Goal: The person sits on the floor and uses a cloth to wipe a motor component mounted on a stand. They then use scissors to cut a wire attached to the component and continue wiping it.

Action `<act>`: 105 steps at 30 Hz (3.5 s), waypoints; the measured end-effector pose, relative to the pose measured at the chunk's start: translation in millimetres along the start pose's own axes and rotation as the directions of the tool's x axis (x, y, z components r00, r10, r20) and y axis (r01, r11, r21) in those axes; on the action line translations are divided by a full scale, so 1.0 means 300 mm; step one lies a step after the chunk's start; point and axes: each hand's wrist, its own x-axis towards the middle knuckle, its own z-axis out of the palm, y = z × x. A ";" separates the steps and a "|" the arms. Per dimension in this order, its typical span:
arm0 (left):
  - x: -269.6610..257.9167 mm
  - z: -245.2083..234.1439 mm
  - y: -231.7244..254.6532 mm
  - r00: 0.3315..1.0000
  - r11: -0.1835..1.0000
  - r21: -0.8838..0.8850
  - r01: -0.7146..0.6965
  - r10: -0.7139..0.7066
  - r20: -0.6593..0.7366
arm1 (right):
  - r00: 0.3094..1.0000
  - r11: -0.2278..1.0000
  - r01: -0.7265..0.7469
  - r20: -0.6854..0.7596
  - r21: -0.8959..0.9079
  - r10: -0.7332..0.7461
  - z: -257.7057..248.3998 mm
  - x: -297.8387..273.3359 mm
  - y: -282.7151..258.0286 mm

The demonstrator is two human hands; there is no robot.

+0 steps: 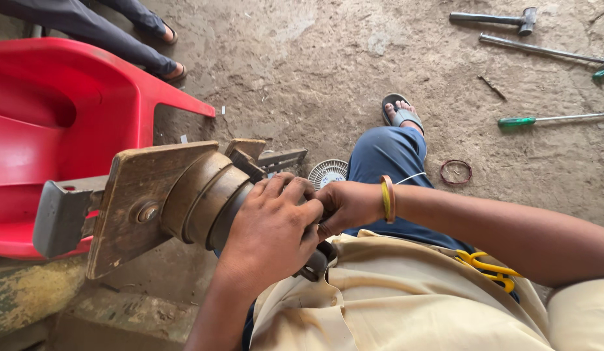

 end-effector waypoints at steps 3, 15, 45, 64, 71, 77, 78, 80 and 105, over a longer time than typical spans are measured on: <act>0.001 -0.004 -0.002 0.999 1.000 -0.010 0.029 -0.029 -0.019 | 0.979 0.980 -0.104 -0.189 -0.170 0.072 0.038 -0.061 -0.111; 0.003 0.017 0.015 0.991 0.989 0.073 0.128 -0.125 -0.051 | 0.861 0.676 -0.132 -0.421 -0.725 -0.284 0.217 -0.162 -0.253; -0.023 -0.038 -0.054 0.996 0.992 -0.089 0.092 -0.091 0.014 | 0.815 0.827 0.232 -0.567 0.513 0.123 0.201 -0.093 -0.021; -0.019 -0.025 -0.069 0.994 0.989 -0.103 0.107 -0.107 -0.002 | 0.903 0.657 0.098 -0.344 0.747 0.257 0.190 -0.105 -0.078; -0.024 -0.025 -0.067 0.996 0.992 -0.093 0.089 -0.090 -0.004 | 0.934 0.608 0.049 -0.252 0.792 0.253 0.184 -0.108 -0.069; -0.033 -0.038 -0.070 0.999 0.982 -0.186 0.034 -0.039 -0.025 | 0.925 0.599 0.091 -0.290 0.796 0.246 0.182 -0.101 -0.074; -0.034 -0.036 -0.069 0.999 0.985 -0.168 0.034 -0.038 -0.025 | 0.918 0.599 0.082 -0.294 0.797 0.266 0.181 -0.102 -0.075; -0.032 -0.032 -0.068 0.999 0.991 -0.130 0.033 -0.036 -0.025 | 0.928 0.610 0.095 -0.291 0.787 0.231 0.178 -0.101 -0.078; -0.027 0.004 -0.046 0.981 0.994 -0.062 0.096 -0.105 -0.163 | 0.821 0.909 0.081 -0.490 -0.409 -0.294 0.197 -0.146 -0.102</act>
